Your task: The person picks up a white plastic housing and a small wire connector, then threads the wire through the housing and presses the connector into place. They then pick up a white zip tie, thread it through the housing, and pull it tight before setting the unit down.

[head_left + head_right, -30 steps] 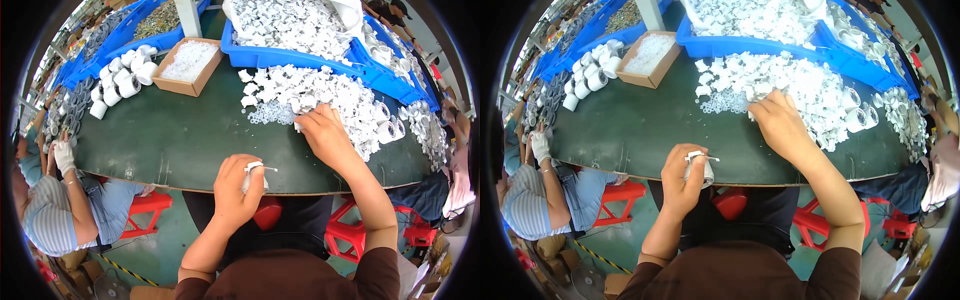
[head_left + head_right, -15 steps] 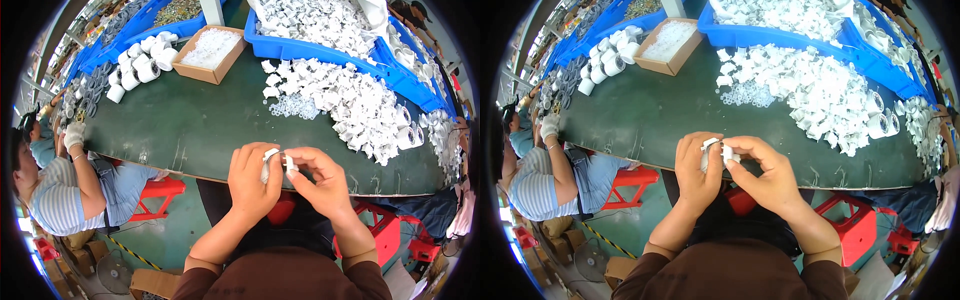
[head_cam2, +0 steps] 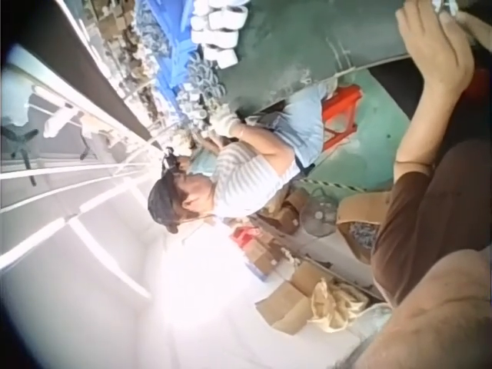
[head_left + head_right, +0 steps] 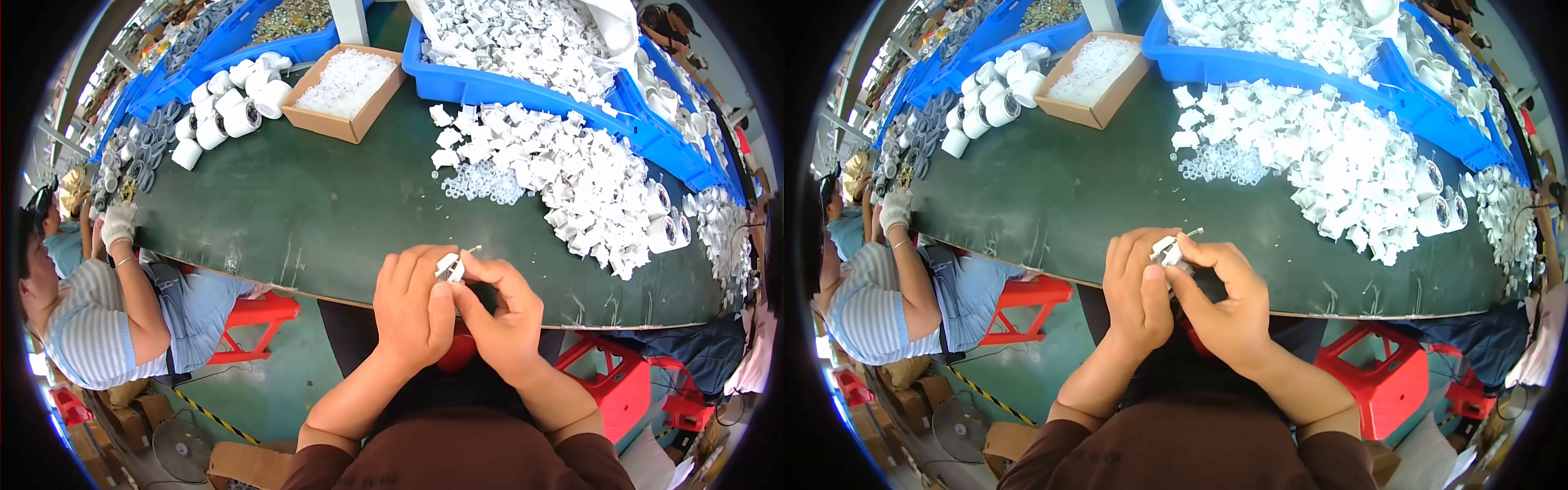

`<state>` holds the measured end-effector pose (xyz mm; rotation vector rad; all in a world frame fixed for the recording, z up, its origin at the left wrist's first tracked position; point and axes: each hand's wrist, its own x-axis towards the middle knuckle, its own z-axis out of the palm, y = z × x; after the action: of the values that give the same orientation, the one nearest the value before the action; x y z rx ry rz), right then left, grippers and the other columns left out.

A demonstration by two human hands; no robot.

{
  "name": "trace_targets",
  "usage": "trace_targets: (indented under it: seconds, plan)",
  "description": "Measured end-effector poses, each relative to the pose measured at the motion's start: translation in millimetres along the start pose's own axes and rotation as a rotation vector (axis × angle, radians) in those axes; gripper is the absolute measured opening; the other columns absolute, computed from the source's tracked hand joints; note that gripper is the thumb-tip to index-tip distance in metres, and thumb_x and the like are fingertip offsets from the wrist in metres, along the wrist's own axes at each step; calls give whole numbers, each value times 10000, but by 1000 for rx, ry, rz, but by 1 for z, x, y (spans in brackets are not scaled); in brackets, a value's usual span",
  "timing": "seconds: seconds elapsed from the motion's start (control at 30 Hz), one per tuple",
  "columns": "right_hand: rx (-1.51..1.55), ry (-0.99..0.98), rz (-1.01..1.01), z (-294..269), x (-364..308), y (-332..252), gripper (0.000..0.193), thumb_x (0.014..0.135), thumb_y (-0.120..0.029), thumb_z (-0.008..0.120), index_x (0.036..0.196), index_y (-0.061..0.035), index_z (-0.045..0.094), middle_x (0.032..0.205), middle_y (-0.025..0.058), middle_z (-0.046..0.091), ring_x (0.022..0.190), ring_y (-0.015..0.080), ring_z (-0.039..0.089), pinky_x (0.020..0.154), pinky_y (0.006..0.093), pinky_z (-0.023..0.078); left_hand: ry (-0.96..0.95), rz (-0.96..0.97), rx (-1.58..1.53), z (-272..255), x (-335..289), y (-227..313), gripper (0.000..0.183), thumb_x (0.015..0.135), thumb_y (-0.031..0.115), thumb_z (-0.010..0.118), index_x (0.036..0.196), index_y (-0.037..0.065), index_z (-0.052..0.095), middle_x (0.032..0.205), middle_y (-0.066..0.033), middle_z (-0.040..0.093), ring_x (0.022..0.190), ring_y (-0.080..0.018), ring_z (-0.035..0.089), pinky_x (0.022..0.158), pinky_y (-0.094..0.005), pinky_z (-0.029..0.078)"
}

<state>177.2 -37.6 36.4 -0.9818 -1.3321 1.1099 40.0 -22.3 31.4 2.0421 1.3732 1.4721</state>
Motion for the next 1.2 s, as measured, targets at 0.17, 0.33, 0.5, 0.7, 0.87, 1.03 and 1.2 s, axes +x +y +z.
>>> trace_targets:
  seconds: [0.17, 0.33, 0.5, 0.7, 0.87, 1.03, 1.2]
  plan:
    - [-195, 75, -165, 7, -5, 7, 357, 894, 94, 685, 1236, 14, 617, 1084, 68, 632, 1003, 133, 602, 913, 281, 484, 11, 10, 14, 4, -2, -2, 307, 938, 227, 486, 1082, 15, 655, 1044, -132, 663, 815, -300, 563, 748, -410, 437]
    - [-13, 128, -63, 12, -3, 5, 288, 889, 26, 733, 1161, 14, 640, 1034, 66, 670, 973, 128, 628, 885, 272, 502, 15, 29, 26, 5, -3, -6, 304, 948, 247, 485, 1069, 25, 654, 1048, -120, 662, 823, -295, 564, 754, -410, 435]
    - [106, 84, 10, 5, -4, 1, 251, 918, 42, 695, 1161, 17, 638, 1063, 73, 669, 1002, 123, 635, 895, 271, 508, -19, 61, -3, 1, 1, -6, 230, 881, 195, 605, 1047, 44, 655, 1045, -114, 663, 838, -303, 578, 761, -406, 453]
    - [-103, -206, 20, -16, 6, -4, 282, 958, 67, 617, 1232, 16, 657, 1147, 76, 665, 1048, 117, 622, 911, 270, 503, -25, 97, 38, -13, 2, -10, 209, 825, 132, 686, 1015, 49, 659, 998, -109, 670, 822, -313, 604, 738, -401, 478]
    - [-418, -255, 129, -44, 64, -34, 154, 971, -99, 660, 1079, -6, 718, 998, 45, 710, 896, 105, 656, 816, 262, 525, -132, 68, 71, -21, 7, -11, 175, 837, 138, 699, 991, 63, 662, 979, -80, 664, 804, -293, 586, 712, -390, 465]
    - [-867, -123, -342, -62, 135, -2, 70, 916, -62, 679, 969, -27, 707, 877, 92, 672, 770, 222, 625, 690, 319, 501, -105, 72, 67, -17, 9, -8, 174, 831, 144, 717, 980, 68, 667, 972, -70, 654, 803, -279, 577, 704, -385, 459]
    - [-944, -254, -412, -37, 155, 18, 54, 869, -58, 698, 919, -39, 705, 854, 105, 647, 828, 292, 616, 751, 389, 502, -109, 60, 78, -17, 10, -9, 179, 833, 149, 718, 984, 67, 668, 975, -67, 654, 806, -276, 575, 706, -384, 461]
